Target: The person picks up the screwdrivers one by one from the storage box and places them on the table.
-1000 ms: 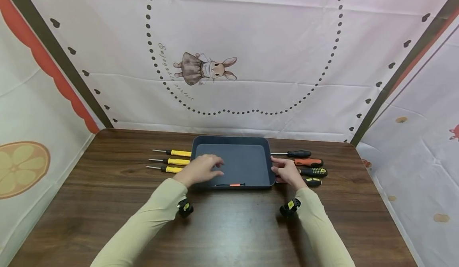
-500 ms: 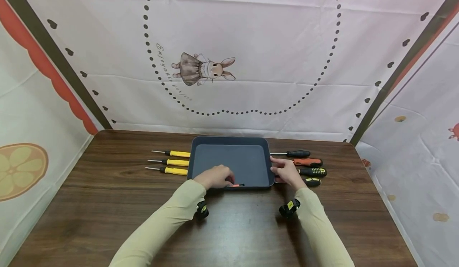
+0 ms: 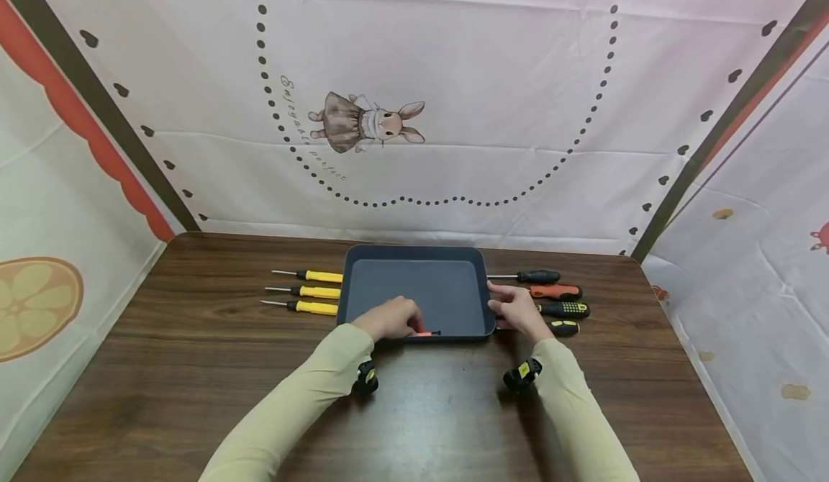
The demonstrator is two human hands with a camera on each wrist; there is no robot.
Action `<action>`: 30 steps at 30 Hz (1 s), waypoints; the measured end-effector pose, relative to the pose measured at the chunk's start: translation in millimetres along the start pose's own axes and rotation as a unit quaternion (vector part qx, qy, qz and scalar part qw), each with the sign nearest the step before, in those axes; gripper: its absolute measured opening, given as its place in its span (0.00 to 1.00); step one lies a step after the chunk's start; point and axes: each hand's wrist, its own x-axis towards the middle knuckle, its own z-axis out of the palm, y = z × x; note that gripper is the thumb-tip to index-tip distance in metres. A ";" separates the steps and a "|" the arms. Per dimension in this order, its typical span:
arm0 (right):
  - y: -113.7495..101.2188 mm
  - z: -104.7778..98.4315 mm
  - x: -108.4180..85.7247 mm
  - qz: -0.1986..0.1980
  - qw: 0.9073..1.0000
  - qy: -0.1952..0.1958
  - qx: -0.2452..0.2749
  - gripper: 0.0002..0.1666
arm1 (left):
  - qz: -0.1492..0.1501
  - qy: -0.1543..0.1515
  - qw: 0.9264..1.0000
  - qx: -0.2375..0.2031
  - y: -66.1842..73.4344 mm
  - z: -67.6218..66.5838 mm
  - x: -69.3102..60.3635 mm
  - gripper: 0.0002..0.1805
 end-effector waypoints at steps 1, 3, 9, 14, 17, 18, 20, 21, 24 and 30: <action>-0.5 0.2 0.1 0.001 1.000 0.001 0.000 0.28 | 0.006 0.001 1.000 0.006 -0.4 0.3 0.2 0.07; -0.7 0.5 0.0 0.000 1.000 0.001 0.000 0.28 | 0.019 0.004 1.000 0.020 -0.9 0.8 0.2 0.07; -1.1 1.4 -0.3 -0.004 1.000 -0.001 -0.006 0.28 | 0.029 0.008 0.999 0.044 -0.5 1.0 -1.8 0.07; -2.6 2.2 -1.7 0.000 1.000 0.003 -0.005 0.28 | 0.030 0.031 0.999 0.029 0.2 -3.7 -7.9 0.08; -3.2 2.4 -2.5 0.003 1.000 0.004 -0.005 0.28 | 0.034 0.051 0.998 0.016 -1.6 -10.3 -12.6 0.09; -3.4 2.4 -2.5 0.003 1.000 0.004 -0.005 0.28 | 0.036 0.057 0.998 0.013 -2.8 -12.9 -14.5 0.09; -3.7 2.5 -2.5 0.005 1.000 0.005 -0.005 0.28 | 0.046 0.070 0.996 0.008 -6.1 -18.6 -18.9 0.09; -3.8 2.5 -2.5 0.004 1.000 0.005 -0.005 0.28 | 0.053 0.077 0.996 0.008 -7.9 -21.5 -21.5 0.10; -3.9 1.8 -2.6 0.001 1.000 0.007 -0.009 0.28 | 0.074 0.100 0.992 0.019 -14.1 -30.0 -31.2 0.10; -2.8 0.2 -2.2 -0.004 1.000 0.005 -0.015 0.28 | 0.079 0.149 0.985 0.039 -29.0 -45.7 -55.6 0.10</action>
